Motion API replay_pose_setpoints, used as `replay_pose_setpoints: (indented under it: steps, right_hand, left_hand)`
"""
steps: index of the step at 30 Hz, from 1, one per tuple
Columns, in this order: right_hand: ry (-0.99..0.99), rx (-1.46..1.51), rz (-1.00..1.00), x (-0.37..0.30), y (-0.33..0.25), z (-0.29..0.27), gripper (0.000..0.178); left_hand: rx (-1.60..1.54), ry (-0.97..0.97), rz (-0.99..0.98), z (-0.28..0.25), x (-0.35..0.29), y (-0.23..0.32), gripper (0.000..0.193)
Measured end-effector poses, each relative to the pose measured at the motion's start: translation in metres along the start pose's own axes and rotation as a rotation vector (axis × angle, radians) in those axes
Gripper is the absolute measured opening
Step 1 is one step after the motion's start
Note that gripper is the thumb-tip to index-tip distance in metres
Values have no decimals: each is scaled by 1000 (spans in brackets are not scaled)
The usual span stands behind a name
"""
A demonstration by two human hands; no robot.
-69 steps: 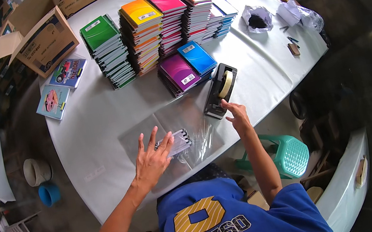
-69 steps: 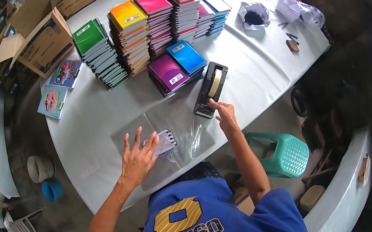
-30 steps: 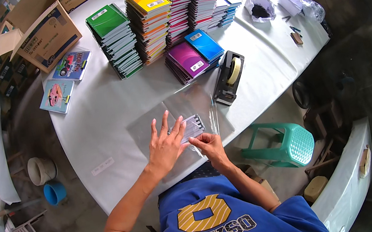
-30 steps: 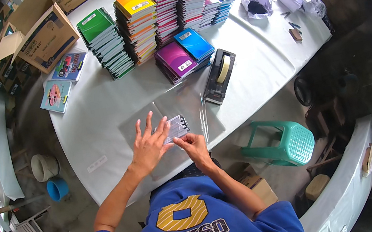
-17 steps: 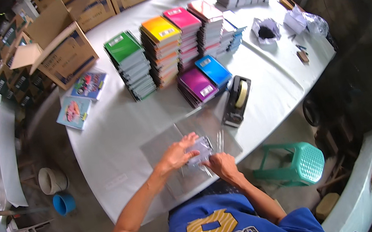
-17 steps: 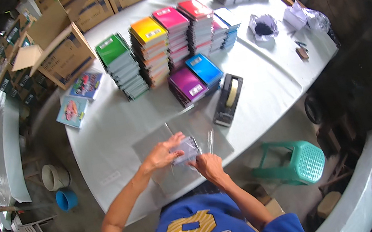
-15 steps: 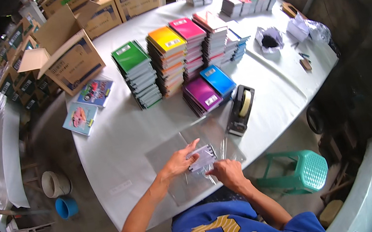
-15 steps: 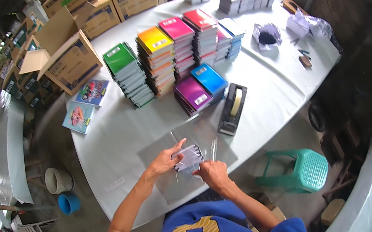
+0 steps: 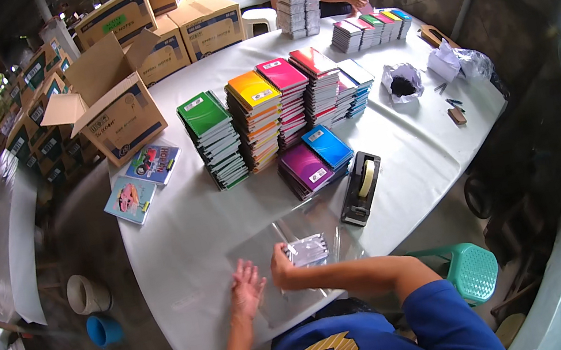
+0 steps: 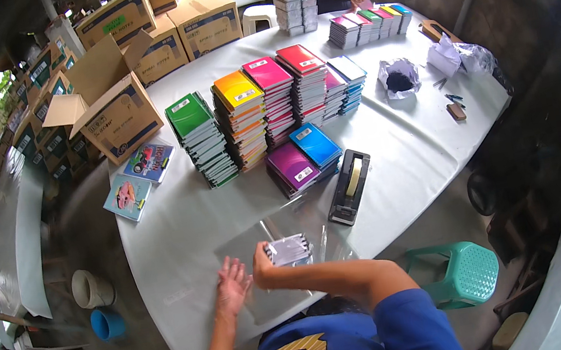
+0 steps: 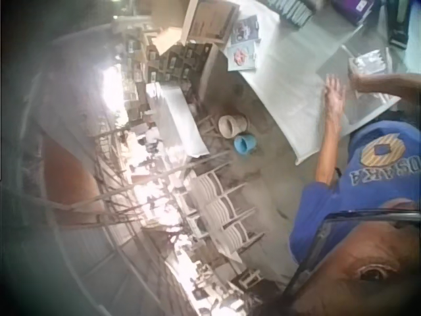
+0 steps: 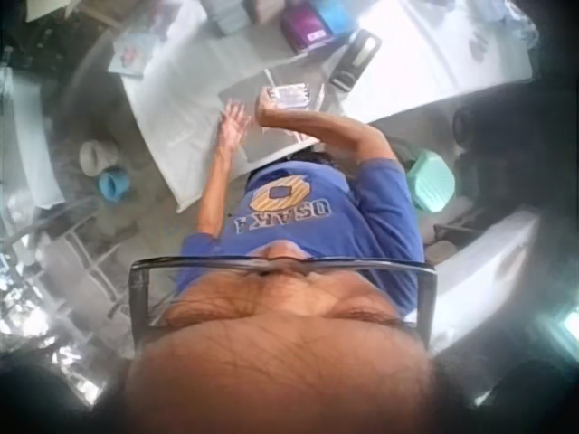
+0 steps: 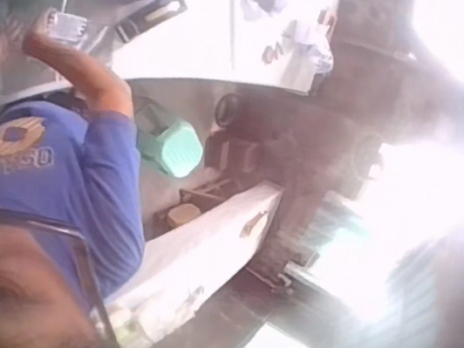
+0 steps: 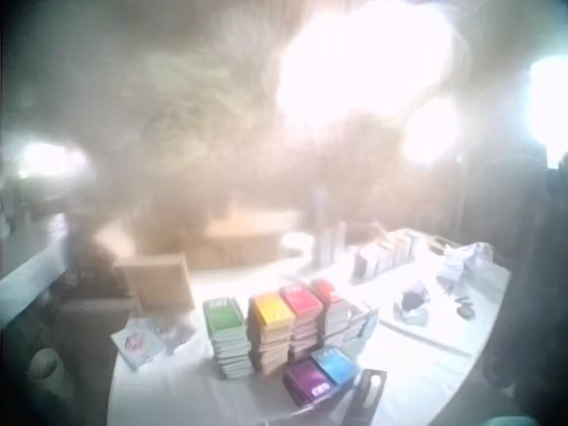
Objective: The person organizes stacks of small colorful notebooks on a table and places them into a clear plastic bag, then seals the bag using a tape dispenser.
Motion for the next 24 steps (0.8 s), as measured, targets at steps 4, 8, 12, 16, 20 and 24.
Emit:
replay_pose_setpoints:
  steps: [4, 8, 12, 16, 20, 24]
  right_hand:
    - [534, 358, -152, -73, 75, 10, 72]
    - [1127, 1193, -425, -106, 98, 50, 74]
    - [1410, 1509, -422, -76, 72, 89, 73]
    - [1266, 1503, -240, -49, 62, 106, 94]
    - [1240, 1278, -387, -103, 87, 89, 102]
    - [1212, 825, -357, -166, 98, 47, 64]
  left_hand:
    - [286, 85, 119, 10, -54, 16, 144]
    - [829, -64, 349, 40, -4, 5, 148]
    - [933, 33, 447, 108, 23, 20, 135]
    - [1040, 106, 423, 81, 37, 9, 127]
    - [890, -8, 415, 87, 13, 30, 127]
    - [1081, 215, 401, 146, -22, 60, 95]
Point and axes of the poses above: each hand's wrist, its own x-axis towards the middle knuckle, its own z-axis out of the palm, y = z × x, the point moved 2 cm from there along x, towards the middle knuckle, and after that the axes turned 13 degrees about -z, right-handed, at the moved point
